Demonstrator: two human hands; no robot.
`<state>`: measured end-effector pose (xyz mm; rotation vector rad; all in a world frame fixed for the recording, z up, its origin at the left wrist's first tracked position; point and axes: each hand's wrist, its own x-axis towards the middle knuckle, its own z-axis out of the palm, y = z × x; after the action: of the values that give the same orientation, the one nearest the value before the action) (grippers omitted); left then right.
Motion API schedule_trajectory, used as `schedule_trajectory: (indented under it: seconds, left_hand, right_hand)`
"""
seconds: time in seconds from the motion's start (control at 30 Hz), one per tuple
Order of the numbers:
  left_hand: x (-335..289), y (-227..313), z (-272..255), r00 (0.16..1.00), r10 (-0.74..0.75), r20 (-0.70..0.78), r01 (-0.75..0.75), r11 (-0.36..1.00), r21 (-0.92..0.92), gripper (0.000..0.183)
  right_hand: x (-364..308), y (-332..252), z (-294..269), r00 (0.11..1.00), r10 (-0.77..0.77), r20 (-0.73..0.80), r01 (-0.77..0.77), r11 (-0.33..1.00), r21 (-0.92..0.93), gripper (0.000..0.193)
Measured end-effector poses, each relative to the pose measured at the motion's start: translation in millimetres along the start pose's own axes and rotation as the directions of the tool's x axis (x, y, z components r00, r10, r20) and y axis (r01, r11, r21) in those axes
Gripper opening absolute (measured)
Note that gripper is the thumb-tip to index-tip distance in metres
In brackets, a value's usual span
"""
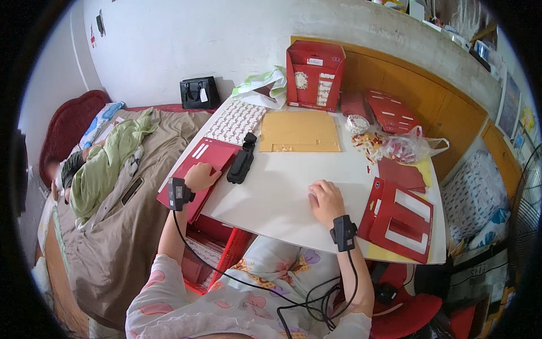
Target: The recorder is assembling and folding red paper wallet components.
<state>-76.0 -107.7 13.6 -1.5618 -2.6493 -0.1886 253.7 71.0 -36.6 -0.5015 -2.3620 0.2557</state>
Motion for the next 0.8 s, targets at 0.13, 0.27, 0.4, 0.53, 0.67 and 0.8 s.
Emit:
schedule_trajectory:
  seconds: [0.13, 0.27, 0.4, 0.53, 0.67, 0.8]
  left_hand:
    - [1.4, 9.8, 2.8, 0.999, -0.008, -0.033, 0.007, 1.0, -0.008, 0.031]
    - [-2.2, 13.1, 19.8, 0.991, -0.003, -0.137, 0.017, 0.995, 0.102, 0.035]
    - [-4.7, 18.2, 16.4, 0.987, -0.008, -0.158, 0.031, 0.989, 0.142, 0.03]
    - [-3.9, 17.5, 7.6, 0.997, 0.006, -0.08, 0.003, 0.993, 0.117, 0.033]
    - [-2.3, 12.5, 8.0, 0.995, 0.055, -0.082, -0.045, 0.992, 0.12, 0.033]
    - [4.4, 4.1, 9.4, 0.997, 0.056, -0.05, -0.052, 0.997, 0.061, 0.033]
  right_hand:
    - [-3.4, 0.9, 0.2, 1.0, -0.018, -0.013, 0.018, 0.999, 0.029, 0.016]
    - [-3.9, -3.5, 2.1, 1.0, -0.023, -0.015, 0.023, 1.0, 0.011, 0.017]
    - [-5.5, -4.9, 0.8, 1.0, -0.016, -0.015, 0.017, 1.0, 0.009, 0.017]
    - [-7.3, -4.1, 0.5, 1.0, -0.007, -0.014, 0.007, 1.0, 0.02, 0.018]
    - [-7.2, -2.6, 3.7, 1.0, -0.008, -0.017, 0.008, 0.999, 0.04, 0.018]
    - [-5.9, -3.6, 0.0, 1.0, -0.015, -0.018, 0.015, 0.999, 0.031, 0.019]
